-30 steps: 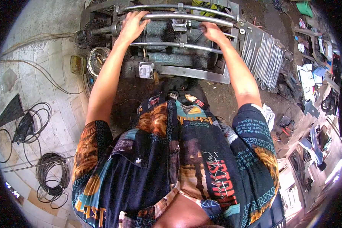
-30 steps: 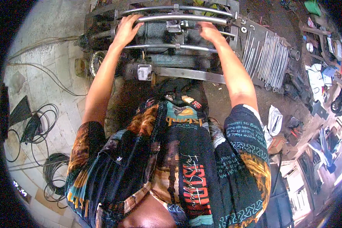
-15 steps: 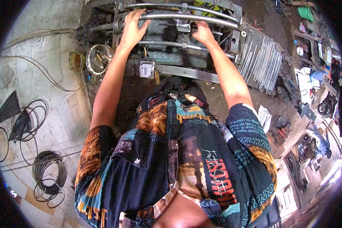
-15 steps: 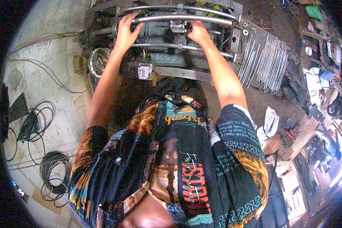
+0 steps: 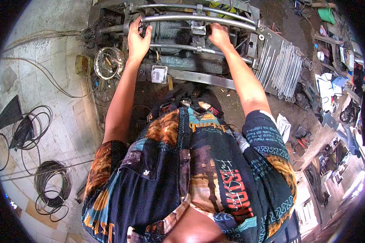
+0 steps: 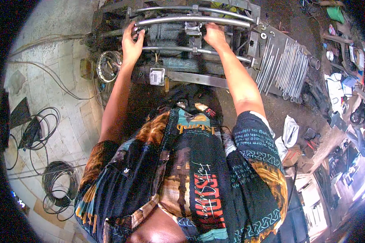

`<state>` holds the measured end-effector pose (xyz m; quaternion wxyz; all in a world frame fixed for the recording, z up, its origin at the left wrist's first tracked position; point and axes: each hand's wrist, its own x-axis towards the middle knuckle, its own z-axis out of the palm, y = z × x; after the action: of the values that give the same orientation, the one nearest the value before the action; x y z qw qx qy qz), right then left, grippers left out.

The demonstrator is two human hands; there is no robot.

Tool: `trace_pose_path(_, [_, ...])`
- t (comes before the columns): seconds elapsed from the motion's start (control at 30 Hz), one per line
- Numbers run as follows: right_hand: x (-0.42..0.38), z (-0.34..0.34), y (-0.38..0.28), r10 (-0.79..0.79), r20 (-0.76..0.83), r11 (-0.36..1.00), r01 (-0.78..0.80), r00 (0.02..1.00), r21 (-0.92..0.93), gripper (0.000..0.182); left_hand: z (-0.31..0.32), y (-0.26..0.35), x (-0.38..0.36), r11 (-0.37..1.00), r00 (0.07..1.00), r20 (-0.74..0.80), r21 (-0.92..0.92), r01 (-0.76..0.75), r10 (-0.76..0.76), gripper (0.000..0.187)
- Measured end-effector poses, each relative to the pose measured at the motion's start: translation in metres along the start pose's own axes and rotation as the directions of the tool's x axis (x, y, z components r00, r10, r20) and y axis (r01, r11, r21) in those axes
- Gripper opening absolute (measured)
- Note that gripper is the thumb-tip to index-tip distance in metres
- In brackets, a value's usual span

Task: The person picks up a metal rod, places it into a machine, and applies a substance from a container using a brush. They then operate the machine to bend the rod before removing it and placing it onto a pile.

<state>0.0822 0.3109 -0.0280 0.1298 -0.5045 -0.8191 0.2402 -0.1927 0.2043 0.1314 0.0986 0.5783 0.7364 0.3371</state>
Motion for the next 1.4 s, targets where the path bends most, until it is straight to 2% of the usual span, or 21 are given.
trace_pose_path(0.07, [0.001,-0.006,-0.006,0.040,0.044,0.998,-0.042,0.998,0.049,0.042,0.000,-0.004,-0.003,1.000,1.000,-0.009,-0.016,-0.005,0.005,0.053])
trace_pose_path(0.23, [0.001,-0.004,-0.004,-0.034,-0.096,0.996,0.043,0.995,0.084,0.034,-0.006,-0.002,-0.015,0.999,1.000,-0.012,-0.032,0.021,-0.021,0.053])
trace_pose_path(0.37, [0.009,0.015,0.004,-0.034,-0.087,0.999,0.034,0.996,-0.008,0.033,-0.010,-0.009,-0.026,0.999,0.999,-0.015,-0.007,0.042,-0.042,0.054])
trace_pose_path(0.43, [-0.008,-0.003,0.002,-0.101,-0.296,0.994,0.082,0.950,-0.076,0.031,-0.005,-0.003,-0.037,0.998,0.998,-0.022,-0.023,0.066,-0.067,0.054])
trace_pose_path(0.47, [-0.014,-0.012,-0.005,-0.105,-0.297,0.993,0.084,0.949,-0.082,0.031,-0.006,-0.005,-0.040,0.995,0.995,-0.030,-0.041,0.090,-0.091,0.055])
trace_pose_path(0.53, [-0.030,-0.038,-0.025,0.176,-0.031,0.983,-0.177,0.984,-0.040,0.030,-0.010,-0.008,-0.050,0.992,0.994,-0.059,-0.088,0.090,-0.096,0.055])
trace_pose_path(0.57, [-0.039,-0.048,-0.032,0.162,0.148,0.987,-0.162,0.976,-0.008,0.028,-0.012,-0.010,-0.056,0.988,0.992,-0.080,-0.128,0.091,-0.102,0.055])
trace_pose_path(0.6, [-0.056,-0.073,-0.053,0.063,0.223,0.992,-0.087,0.973,0.096,0.026,-0.014,-0.013,-0.063,0.986,0.991,-0.084,-0.136,0.093,-0.105,0.055])
trace_pose_path(0.67, [-0.076,-0.110,-0.080,-0.236,0.236,0.943,0.163,0.943,0.290,0.023,-0.018,-0.014,-0.077,0.977,0.982,-0.128,-0.181,0.113,-0.137,0.054])
trace_pose_path(0.7, [-0.070,-0.123,-0.084,-0.228,0.235,0.947,0.159,0.945,0.279,0.023,-0.021,-0.008,-0.082,0.970,0.980,-0.114,-0.197,0.140,-0.164,0.054])
trace_pose_path(0.77, [-0.056,-0.144,-0.089,-0.329,0.163,0.900,0.256,0.930,0.354,0.026,-0.020,-0.018,-0.091,0.953,0.974,-0.104,-0.253,0.169,-0.201,0.054])
trace_pose_path(0.8, [-0.047,-0.152,-0.088,-0.302,-0.020,0.914,0.295,0.953,0.278,0.026,-0.020,-0.021,-0.093,0.953,0.973,-0.096,-0.241,0.183,-0.211,0.055])
trace_pose_path(0.87, [-0.025,-0.152,-0.071,-0.352,-0.280,0.931,0.366,0.893,-0.004,0.031,-0.022,-0.023,-0.095,0.952,0.971,-0.096,-0.240,0.190,-0.218,0.055])
trace_pose_path(0.93, [-0.008,-0.137,-0.051,-0.282,-0.180,0.950,0.301,0.942,0.087,0.038,-0.025,-0.021,-0.095,0.951,0.968,-0.103,-0.239,0.197,-0.227,0.056])
trace_pose_path(0.97, [-0.007,-0.136,-0.045,-0.231,-0.044,0.969,0.233,0.972,0.079,0.038,-0.028,-0.020,-0.095,0.949,0.965,-0.108,-0.241,0.206,-0.237,0.056])
trace_pose_path(1.0, [-0.008,-0.130,-0.040,-0.273,-0.081,0.962,0.272,0.959,-0.014,0.032,-0.031,-0.019,-0.095,0.946,0.961,-0.119,-0.243,0.214,-0.248,0.056])
trace_pose_path(1.1, [-0.035,-0.121,-0.047,-0.259,-0.082,0.943,0.234,0.962,-0.236,0.036,-0.037,-0.018,-0.105,0.936,0.950,-0.154,-0.274,0.221,-0.270,0.057])
trace_pose_path(1.13, [-0.052,-0.130,-0.069,-0.188,0.013,0.941,0.184,0.982,-0.285,0.041,-0.038,-0.021,-0.111,0.935,0.946,-0.164,-0.273,0.228,-0.278,0.057])
trace_pose_path(1.2, [-0.067,-0.132,-0.103,-0.018,0.209,0.983,0.055,0.978,-0.175,0.029,-0.040,-0.029,-0.121,0.919,0.930,-0.186,-0.300,0.255,-0.318,0.058])
trace_pose_path(1.33, [-0.038,-0.112,-0.155,-0.267,0.451,0.961,0.272,0.852,0.054,0.028,-0.044,-0.035,-0.135,0.871,0.875,-0.221,-0.357,0.338,-0.430,0.057])
trace_pose_path(1.4, [0.001,-0.084,-0.163,-0.421,0.443,0.907,0.361,0.791,0.218,0.029,-0.045,-0.040,-0.138,0.876,0.884,-0.224,-0.365,0.315,-0.411,0.057])
